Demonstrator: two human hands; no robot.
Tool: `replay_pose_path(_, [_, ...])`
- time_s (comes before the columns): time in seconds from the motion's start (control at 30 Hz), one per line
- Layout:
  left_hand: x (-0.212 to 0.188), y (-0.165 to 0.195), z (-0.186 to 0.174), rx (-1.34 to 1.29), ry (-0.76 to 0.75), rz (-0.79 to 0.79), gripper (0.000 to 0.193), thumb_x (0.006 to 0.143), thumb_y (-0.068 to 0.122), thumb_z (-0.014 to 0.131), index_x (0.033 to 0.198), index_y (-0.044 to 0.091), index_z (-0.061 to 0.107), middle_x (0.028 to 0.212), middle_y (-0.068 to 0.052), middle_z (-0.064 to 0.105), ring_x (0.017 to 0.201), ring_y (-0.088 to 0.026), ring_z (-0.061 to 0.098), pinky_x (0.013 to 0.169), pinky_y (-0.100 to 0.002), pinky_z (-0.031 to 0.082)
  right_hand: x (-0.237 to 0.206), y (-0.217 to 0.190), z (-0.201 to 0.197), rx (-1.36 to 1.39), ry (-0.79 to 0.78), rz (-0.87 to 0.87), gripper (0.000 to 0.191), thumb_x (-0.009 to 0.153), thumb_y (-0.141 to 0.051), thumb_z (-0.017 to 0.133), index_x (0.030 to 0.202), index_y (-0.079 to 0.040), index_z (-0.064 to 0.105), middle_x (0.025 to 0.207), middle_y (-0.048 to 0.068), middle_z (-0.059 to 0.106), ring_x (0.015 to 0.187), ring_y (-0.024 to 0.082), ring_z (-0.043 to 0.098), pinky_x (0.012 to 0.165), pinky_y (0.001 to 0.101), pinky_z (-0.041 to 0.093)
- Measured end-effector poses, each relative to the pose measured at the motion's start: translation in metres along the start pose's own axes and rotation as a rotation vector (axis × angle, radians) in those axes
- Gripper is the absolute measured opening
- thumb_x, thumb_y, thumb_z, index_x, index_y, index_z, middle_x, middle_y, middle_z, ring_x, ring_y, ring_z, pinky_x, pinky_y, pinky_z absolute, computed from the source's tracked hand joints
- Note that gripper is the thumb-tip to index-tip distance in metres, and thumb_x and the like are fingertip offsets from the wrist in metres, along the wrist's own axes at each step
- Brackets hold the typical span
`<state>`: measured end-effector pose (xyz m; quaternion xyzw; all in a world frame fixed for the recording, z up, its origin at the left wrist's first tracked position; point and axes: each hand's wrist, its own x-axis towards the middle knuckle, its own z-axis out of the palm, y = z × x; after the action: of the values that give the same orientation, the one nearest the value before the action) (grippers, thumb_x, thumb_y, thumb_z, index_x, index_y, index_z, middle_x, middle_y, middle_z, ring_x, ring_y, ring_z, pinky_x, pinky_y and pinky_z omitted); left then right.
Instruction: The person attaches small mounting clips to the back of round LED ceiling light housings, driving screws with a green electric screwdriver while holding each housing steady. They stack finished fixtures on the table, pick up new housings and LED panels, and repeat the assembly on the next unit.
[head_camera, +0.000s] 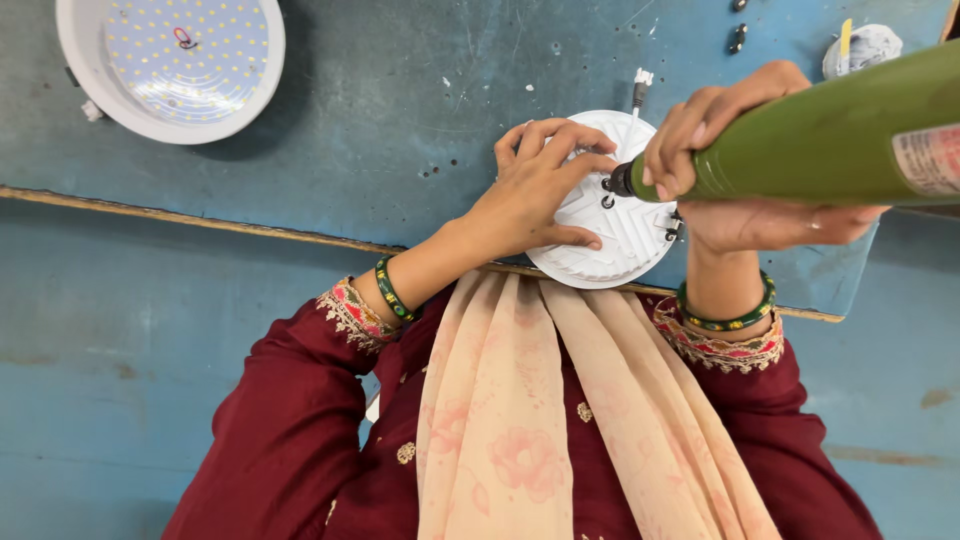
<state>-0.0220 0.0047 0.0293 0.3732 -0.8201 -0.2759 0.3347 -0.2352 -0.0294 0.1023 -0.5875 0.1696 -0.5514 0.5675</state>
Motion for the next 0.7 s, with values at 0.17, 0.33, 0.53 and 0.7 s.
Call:
replay_pose_path(0.17, [-0.007, -0.003, -0.002, -0.003, 0.004, 0.034, 0.08, 0.078, 0.058, 0.086, 0.141, 0.019, 0.056, 0.143, -0.001, 0.05, 0.144, -0.027, 0.036, 0.12, -0.056, 0.016, -0.011, -0.001, -0.004, 0.027, 0.096, -0.057, 0.097, 0.077, -0.093, 0.04, 0.1, 0.001, 0.048, 0.072, 0.019, 0.053, 0.052, 0.026, 0.055, 0.051, 0.0376, 0.047])
replay_pose_path(0.33, [-0.025, 0.008, -0.01, 0.021, -0.056, 0.104, 0.083, 0.076, 0.064, 0.081, 0.14, 0.019, 0.055, 0.142, -0.003, 0.05, 0.144, -0.027, 0.036, 0.119, -0.057, 0.013, -0.016, -0.02, -0.026, -0.147, 0.185, -0.199, 0.097, 0.088, -0.087, 0.033, 0.117, 0.003, 0.052, 0.085, 0.02, 0.056, 0.063, 0.027, 0.059, 0.056, 0.0406, 0.053])
replay_pose_path(0.53, [-0.046, 0.024, -0.004, 0.404, -0.071, 0.31, 0.065, 0.077, 0.05, 0.08, 0.136, 0.026, 0.064, 0.149, 0.001, 0.054, 0.142, -0.021, 0.046, 0.12, -0.049, 0.021, -0.058, -0.01, -0.037, -0.339, 0.369, -0.244, 0.083, 0.103, -0.077, 0.034, 0.129, -0.001, 0.052, 0.099, 0.019, 0.062, 0.086, 0.029, 0.066, 0.074, 0.0403, 0.055])
replay_pose_path(0.7, [-0.031, 0.02, -0.017, 0.464, 0.048, 0.495, 0.054, 0.087, 0.053, 0.082, 0.127, 0.02, 0.068, 0.136, 0.001, 0.064, 0.129, -0.018, 0.059, 0.117, -0.047, 0.03, -0.098, 0.0, -0.054, -0.343, 0.722, -0.183, 0.071, 0.104, -0.066, 0.042, 0.129, 0.0, 0.055, 0.104, 0.017, 0.068, 0.091, 0.028, 0.071, 0.077, 0.0395, 0.061])
